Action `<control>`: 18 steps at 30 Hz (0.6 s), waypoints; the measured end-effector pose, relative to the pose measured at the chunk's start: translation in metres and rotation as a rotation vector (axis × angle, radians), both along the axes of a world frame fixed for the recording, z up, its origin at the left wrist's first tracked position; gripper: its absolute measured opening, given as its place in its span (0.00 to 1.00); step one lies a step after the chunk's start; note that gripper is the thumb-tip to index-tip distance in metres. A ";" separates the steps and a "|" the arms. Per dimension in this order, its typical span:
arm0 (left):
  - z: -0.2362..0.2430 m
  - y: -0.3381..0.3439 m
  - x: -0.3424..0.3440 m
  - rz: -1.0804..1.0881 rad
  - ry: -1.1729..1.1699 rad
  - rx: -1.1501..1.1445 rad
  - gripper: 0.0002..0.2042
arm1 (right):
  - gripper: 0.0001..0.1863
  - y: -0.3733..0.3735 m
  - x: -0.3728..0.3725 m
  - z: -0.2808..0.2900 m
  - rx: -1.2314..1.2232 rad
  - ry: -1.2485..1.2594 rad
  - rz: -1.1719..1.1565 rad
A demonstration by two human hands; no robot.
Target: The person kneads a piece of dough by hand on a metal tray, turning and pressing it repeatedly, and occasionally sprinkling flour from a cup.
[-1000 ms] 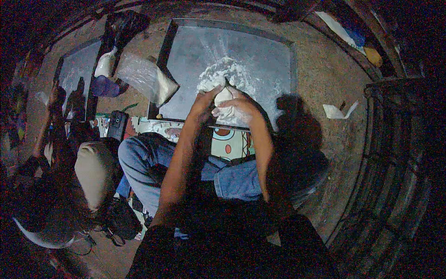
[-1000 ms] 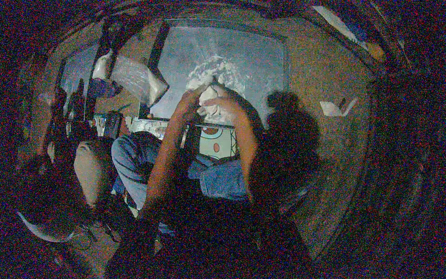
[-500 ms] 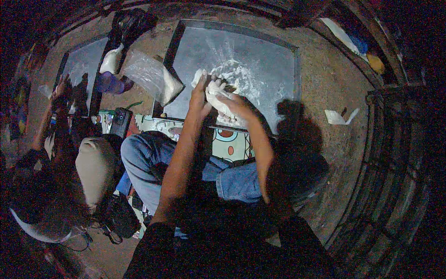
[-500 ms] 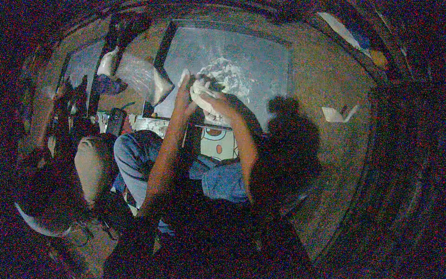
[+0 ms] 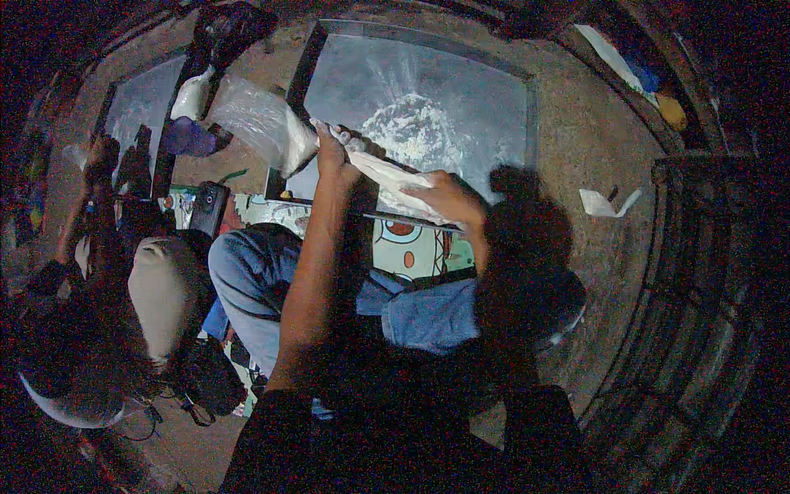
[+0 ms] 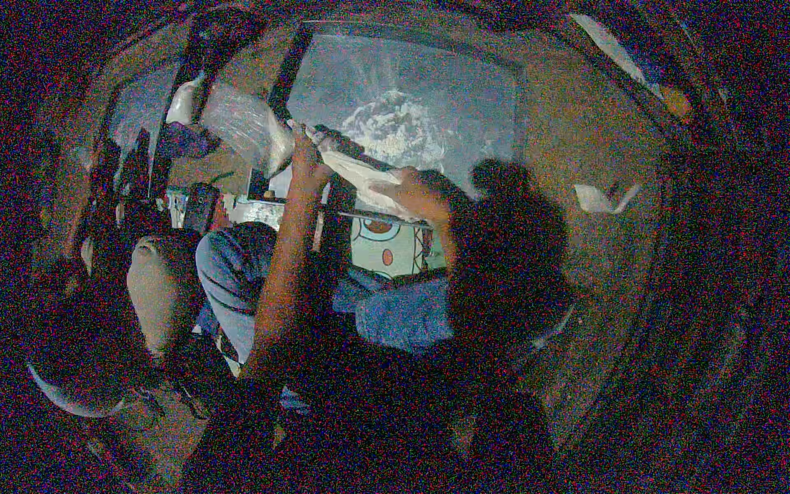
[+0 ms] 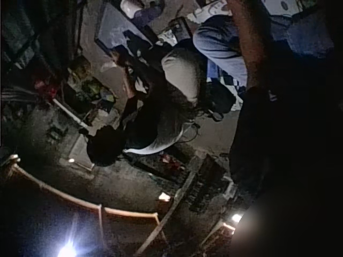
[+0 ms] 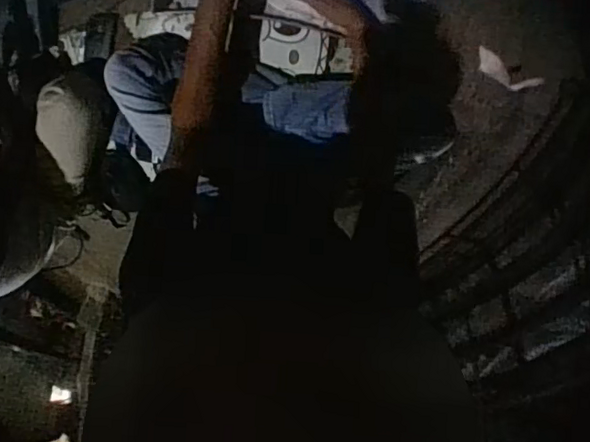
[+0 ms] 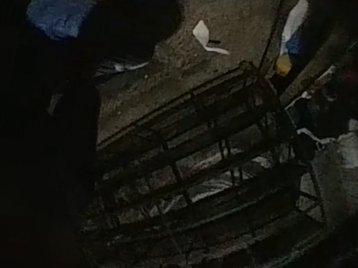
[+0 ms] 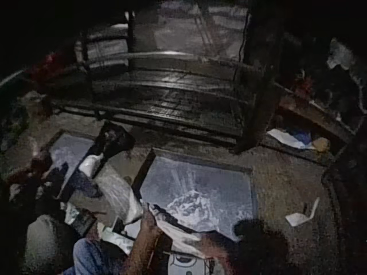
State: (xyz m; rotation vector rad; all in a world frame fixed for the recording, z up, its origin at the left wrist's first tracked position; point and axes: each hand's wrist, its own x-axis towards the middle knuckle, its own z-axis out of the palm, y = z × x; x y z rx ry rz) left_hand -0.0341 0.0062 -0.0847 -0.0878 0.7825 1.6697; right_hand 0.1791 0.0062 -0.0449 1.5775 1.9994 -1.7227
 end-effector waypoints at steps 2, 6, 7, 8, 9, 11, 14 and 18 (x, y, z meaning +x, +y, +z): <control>0.006 0.000 0.001 0.057 -0.005 -0.132 0.21 | 0.19 0.002 0.006 0.034 -0.159 0.097 -0.059; 0.064 0.006 0.024 0.121 0.149 -0.245 0.21 | 0.17 0.020 0.038 0.005 0.138 -0.040 -0.017; 0.060 0.004 0.028 0.064 0.216 -0.165 0.20 | 0.17 0.021 0.041 0.002 0.215 -0.109 -0.025; 0.052 0.002 0.033 0.006 0.284 -0.085 0.20 | 0.19 0.021 0.039 0.010 0.151 -0.087 -0.076; 0.045 -0.001 0.036 -0.053 0.351 -0.004 0.20 | 0.20 0.021 0.037 0.010 0.224 -0.038 -0.107; 0.051 -0.009 0.048 -0.150 0.490 -0.007 0.18 | 0.21 0.022 0.037 0.013 0.370 0.044 -0.177; 0.049 -0.013 0.058 -0.208 0.863 0.073 0.19 | 0.24 0.016 0.025 0.025 0.417 0.103 -0.249; 0.052 -0.015 0.068 -0.304 0.761 -0.021 0.20 | 0.25 0.011 0.006 0.042 0.441 0.124 -0.273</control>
